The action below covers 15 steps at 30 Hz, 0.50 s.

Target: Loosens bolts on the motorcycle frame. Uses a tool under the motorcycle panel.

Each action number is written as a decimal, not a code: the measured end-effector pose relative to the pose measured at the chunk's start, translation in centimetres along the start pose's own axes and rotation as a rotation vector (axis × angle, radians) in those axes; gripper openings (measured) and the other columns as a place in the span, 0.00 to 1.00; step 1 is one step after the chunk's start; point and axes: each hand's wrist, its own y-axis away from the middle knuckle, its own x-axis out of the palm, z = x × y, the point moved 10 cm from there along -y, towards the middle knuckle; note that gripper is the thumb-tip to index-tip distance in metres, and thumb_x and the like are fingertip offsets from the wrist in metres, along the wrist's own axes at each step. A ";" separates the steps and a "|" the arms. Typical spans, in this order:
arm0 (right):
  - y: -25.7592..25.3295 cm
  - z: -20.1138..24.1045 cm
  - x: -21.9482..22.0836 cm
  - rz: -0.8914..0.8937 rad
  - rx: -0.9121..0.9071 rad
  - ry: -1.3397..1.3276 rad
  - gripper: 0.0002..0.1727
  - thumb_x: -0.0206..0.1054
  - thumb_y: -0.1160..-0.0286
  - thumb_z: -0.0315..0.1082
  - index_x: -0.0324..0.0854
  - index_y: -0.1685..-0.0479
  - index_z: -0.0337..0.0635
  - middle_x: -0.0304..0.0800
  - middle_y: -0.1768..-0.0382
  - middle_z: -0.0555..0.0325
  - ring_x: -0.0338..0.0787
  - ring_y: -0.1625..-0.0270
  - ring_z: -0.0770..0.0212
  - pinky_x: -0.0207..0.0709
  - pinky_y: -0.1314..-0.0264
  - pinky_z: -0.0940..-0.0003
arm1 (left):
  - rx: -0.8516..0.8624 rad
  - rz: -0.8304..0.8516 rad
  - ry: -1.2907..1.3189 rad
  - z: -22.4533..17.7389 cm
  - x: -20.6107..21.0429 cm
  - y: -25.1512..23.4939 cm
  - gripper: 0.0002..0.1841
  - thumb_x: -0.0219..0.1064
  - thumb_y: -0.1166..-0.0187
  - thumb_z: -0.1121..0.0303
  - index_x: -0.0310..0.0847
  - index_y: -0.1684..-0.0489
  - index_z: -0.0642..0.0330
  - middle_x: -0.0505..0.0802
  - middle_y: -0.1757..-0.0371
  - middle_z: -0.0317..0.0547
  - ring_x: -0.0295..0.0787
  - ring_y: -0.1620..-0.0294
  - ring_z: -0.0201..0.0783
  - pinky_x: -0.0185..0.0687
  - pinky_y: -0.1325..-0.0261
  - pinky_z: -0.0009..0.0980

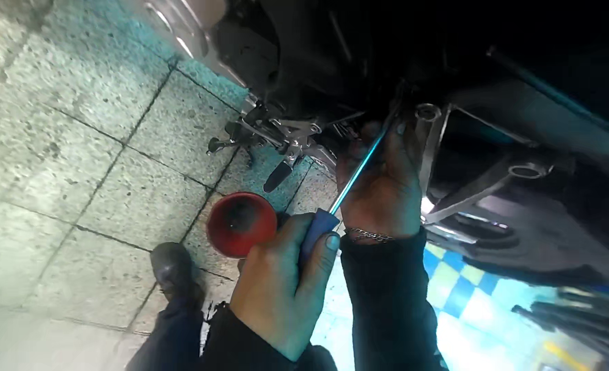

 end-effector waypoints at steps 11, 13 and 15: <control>-1.4 -1.3 1.8 0.148 0.066 -0.071 0.19 0.41 0.04 0.45 0.77 0.55 0.53 0.82 0.71 0.66 0.85 0.71 0.71 0.84 0.61 0.76 | 0.159 -0.043 0.123 0.5 -0.8 -1.8 0.19 0.59 0.13 0.53 0.88 0.34 0.48 0.91 0.62 0.23 0.83 0.68 0.17 0.81 0.67 0.17; -1.3 -1.2 2.0 0.137 0.062 -0.080 0.20 0.40 0.04 0.46 0.77 0.54 0.52 0.83 0.72 0.66 0.85 0.72 0.71 0.84 0.63 0.77 | 0.163 -0.066 0.102 0.3 -1.0 -1.7 0.19 0.60 0.14 0.53 0.88 0.33 0.47 0.92 0.61 0.23 0.84 0.68 0.17 0.82 0.67 0.18; -1.3 -1.0 2.3 0.149 0.054 -0.094 0.20 0.39 0.04 0.46 0.76 0.52 0.52 0.82 0.71 0.66 0.84 0.73 0.72 0.83 0.64 0.79 | 0.184 -0.093 0.085 0.1 -1.0 -1.6 0.19 0.60 0.14 0.53 0.87 0.33 0.48 0.91 0.62 0.25 0.83 0.70 0.19 0.82 0.69 0.20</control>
